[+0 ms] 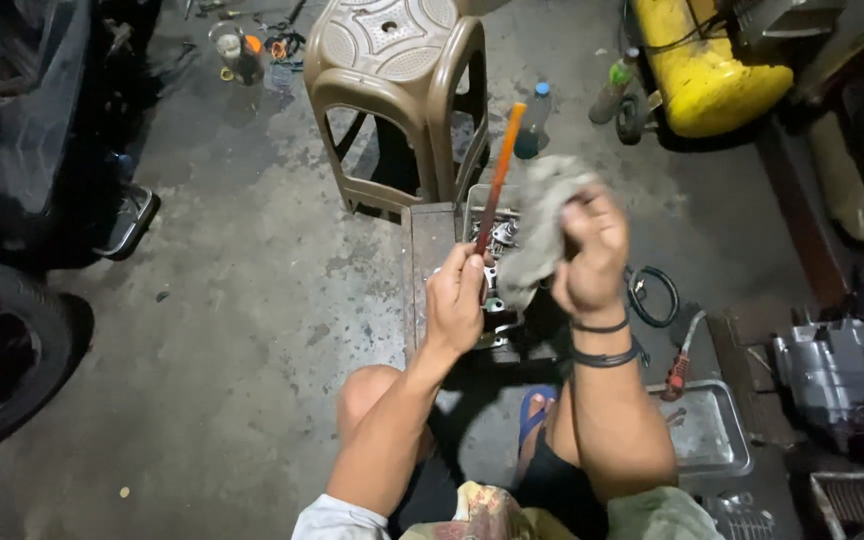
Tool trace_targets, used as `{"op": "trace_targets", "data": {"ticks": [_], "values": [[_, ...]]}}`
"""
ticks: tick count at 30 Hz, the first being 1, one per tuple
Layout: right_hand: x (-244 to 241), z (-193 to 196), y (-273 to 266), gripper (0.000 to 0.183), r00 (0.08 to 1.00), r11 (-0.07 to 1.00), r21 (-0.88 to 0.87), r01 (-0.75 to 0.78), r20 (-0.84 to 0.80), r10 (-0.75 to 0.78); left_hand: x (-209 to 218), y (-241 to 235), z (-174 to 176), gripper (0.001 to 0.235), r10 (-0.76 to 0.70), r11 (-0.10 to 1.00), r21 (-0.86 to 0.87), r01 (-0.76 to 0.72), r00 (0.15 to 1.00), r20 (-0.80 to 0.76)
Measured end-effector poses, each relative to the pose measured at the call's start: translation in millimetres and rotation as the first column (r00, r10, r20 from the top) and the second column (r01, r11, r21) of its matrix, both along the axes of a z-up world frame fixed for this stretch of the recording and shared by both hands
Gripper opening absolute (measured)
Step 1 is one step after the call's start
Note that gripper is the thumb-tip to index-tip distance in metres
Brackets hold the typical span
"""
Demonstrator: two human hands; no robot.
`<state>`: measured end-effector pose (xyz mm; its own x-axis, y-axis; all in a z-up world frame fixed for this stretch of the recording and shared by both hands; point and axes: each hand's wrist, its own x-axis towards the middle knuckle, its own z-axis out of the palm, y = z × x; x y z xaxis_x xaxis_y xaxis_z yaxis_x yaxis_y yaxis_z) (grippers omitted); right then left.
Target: Cleaning a motorcycle cylinder head with a rag and a thin rod, followed by a detailed inspection of the valves and internal ports.
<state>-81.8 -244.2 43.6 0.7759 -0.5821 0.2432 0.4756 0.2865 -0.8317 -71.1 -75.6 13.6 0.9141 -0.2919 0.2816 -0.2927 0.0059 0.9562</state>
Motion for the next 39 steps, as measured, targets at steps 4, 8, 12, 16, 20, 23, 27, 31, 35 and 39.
{"op": "trace_targets", "data": {"ticks": [4,8,12,16,20,23,27,31,35,39], "values": [[-3,-11,22,0.03,0.986,0.951,-0.262,-0.163,-0.071,0.149,-3,7,20,0.029,0.066,0.997,-0.048,-0.062,0.996,0.068],[-3,-20,44,0.036,0.956,0.878,-0.419,-0.232,-0.263,0.127,-10,11,25,0.031,0.12,0.993,-0.001,-0.122,0.979,0.164],[-2,-6,48,0.019,0.972,0.816,-0.563,-0.132,-0.233,-0.004,0,10,-5,0.03,0.106,0.992,0.046,-0.119,0.97,0.217],[-4,7,54,0.022,0.984,0.836,-0.547,-0.047,-0.17,-0.055,-6,6,31,0.026,0.069,0.988,0.116,-0.101,0.964,0.256],[3,8,54,0.022,0.986,0.859,-0.511,0.033,-0.126,-0.113,-1,2,27,0.025,0.044,0.982,0.169,-0.088,0.968,0.247],[1,20,56,0.022,0.978,0.869,-0.49,0.07,-0.137,-0.156,-2,0,29,0.025,0.017,0.976,0.206,-0.066,0.973,0.231],[7,11,22,0.027,0.956,0.877,-0.432,0.208,-0.098,-0.275,-20,-14,-15,0.025,-0.082,0.972,0.231,0.043,0.983,0.162],[11,-32,-21,0.028,0.942,0.847,-0.469,0.252,-0.08,-0.325,-25,-12,16,0.023,-0.123,0.943,0.33,0.034,0.96,0.252],[13,-12,-32,0.029,0.926,0.856,-0.41,0.315,-0.064,-0.371,-33,-16,1,0.024,-0.175,0.928,0.363,0.084,0.958,0.228],[31,-133,-152,0.03,0.733,0.452,-0.727,0.517,0.103,-0.673,-41,-8,2,0.022,-0.227,0.897,0.43,0.104,0.943,0.244]]}}
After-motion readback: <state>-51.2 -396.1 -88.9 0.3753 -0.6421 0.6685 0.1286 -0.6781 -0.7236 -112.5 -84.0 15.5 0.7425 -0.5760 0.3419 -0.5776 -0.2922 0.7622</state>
